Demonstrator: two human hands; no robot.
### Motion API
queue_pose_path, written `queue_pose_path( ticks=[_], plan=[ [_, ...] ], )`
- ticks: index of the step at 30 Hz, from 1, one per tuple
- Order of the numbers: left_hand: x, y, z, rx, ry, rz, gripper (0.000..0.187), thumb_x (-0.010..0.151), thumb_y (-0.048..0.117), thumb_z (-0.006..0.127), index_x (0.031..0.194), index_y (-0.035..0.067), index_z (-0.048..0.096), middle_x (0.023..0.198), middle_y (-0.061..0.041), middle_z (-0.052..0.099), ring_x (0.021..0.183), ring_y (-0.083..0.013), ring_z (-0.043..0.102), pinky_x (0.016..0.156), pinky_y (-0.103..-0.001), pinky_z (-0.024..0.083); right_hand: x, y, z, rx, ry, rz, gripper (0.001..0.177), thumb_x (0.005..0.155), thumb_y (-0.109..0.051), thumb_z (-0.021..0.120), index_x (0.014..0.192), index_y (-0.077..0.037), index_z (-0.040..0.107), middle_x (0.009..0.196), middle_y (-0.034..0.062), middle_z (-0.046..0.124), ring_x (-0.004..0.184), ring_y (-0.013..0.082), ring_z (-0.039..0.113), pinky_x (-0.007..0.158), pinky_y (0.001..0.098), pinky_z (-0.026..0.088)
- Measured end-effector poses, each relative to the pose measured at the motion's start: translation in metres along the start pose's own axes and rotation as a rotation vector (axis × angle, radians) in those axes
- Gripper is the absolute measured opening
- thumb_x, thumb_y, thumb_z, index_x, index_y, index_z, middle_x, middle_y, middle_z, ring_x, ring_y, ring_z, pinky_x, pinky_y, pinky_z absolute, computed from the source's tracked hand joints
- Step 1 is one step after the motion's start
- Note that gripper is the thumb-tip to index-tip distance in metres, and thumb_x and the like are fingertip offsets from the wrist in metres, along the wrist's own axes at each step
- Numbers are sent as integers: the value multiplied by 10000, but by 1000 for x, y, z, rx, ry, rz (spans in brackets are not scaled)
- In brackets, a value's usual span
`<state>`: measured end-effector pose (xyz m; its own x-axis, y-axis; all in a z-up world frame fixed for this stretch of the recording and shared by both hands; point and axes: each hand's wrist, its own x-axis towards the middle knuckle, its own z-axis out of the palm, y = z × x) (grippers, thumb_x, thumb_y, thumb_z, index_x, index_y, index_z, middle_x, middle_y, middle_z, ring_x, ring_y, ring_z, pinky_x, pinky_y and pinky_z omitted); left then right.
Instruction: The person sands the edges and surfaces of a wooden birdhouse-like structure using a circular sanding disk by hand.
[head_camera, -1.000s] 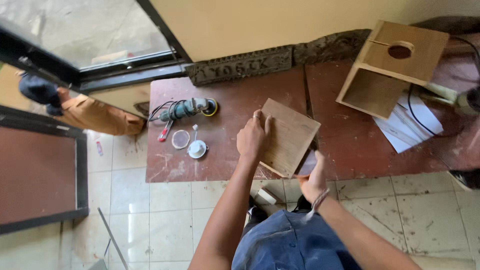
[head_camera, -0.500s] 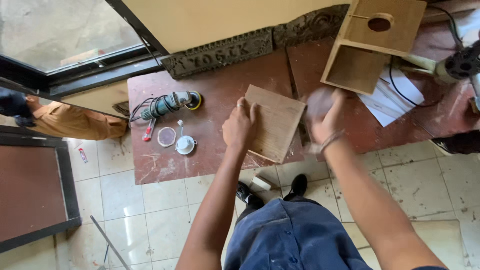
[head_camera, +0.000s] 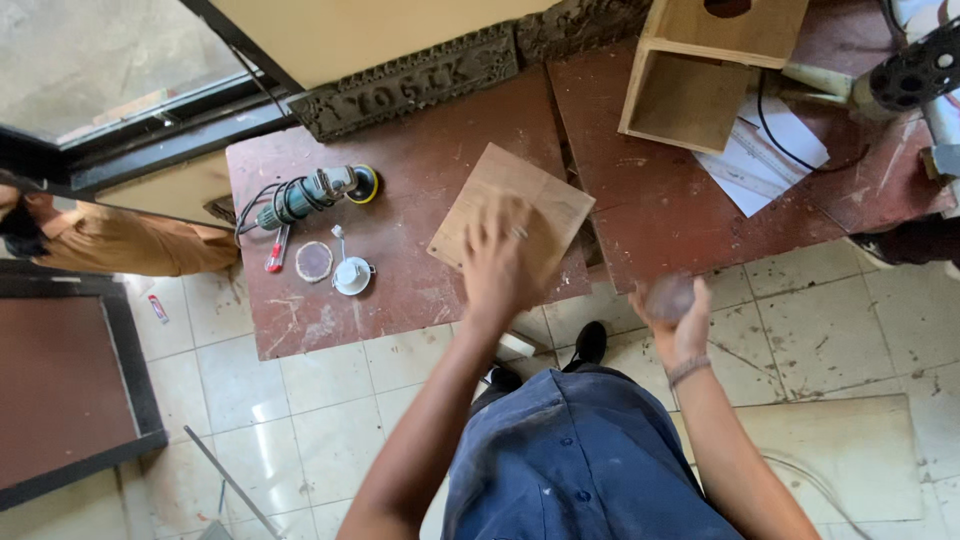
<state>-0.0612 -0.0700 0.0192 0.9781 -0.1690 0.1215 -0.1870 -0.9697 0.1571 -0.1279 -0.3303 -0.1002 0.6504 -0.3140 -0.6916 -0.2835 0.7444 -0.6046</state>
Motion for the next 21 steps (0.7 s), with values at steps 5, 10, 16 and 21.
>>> queue_pose_path(
  ticks=[5, 10, 16, 21],
  plan=[
    [-14, 20, 9, 21, -118, 32, 896, 733, 217, 816, 1551, 157, 454, 1611, -233, 349, 1481, -496, 319, 1067, -722, 386, 18, 25, -89, -149, -31, -37, 411, 1078, -539, 521, 1098, -130, 561, 1117, 152, 669, 1024, 363, 716, 995, 544, 594],
    [4, -21, 22, -76, -5, 170, 711, 722, 86, 781, 1411, 190, 638, 1512, -229, 510, 1391, -543, 439, 920, -773, 471, 20, -2, -106, -239, -43, -161, 441, 1121, -494, 479, 917, -156, 674, 976, 168, 746, 948, 327, 753, 976, 501, 590],
    [23, -115, 23, -186, 10, 73, 668, 772, 174, 679, 1429, 280, 617, 1507, -20, 579, 1284, -398, 595, 786, -668, 570, 35, -23, -128, -169, -32, -211, 422, 1109, -461, 512, 830, -183, 665, 892, 76, 754, 901, 273, 777, 919, 518, 640],
    [34, -147, 22, -175, 22, -74, 553, 839, 320, 592, 1360, 506, 610, 1412, 281, 587, 1179, -214, 673, 877, -526, 614, 42, -16, -157, -241, 2, -182, 414, 1145, -453, 520, 948, -115, 654, 988, 169, 737, 1020, 356, 743, 986, 560, 626]
  ],
)
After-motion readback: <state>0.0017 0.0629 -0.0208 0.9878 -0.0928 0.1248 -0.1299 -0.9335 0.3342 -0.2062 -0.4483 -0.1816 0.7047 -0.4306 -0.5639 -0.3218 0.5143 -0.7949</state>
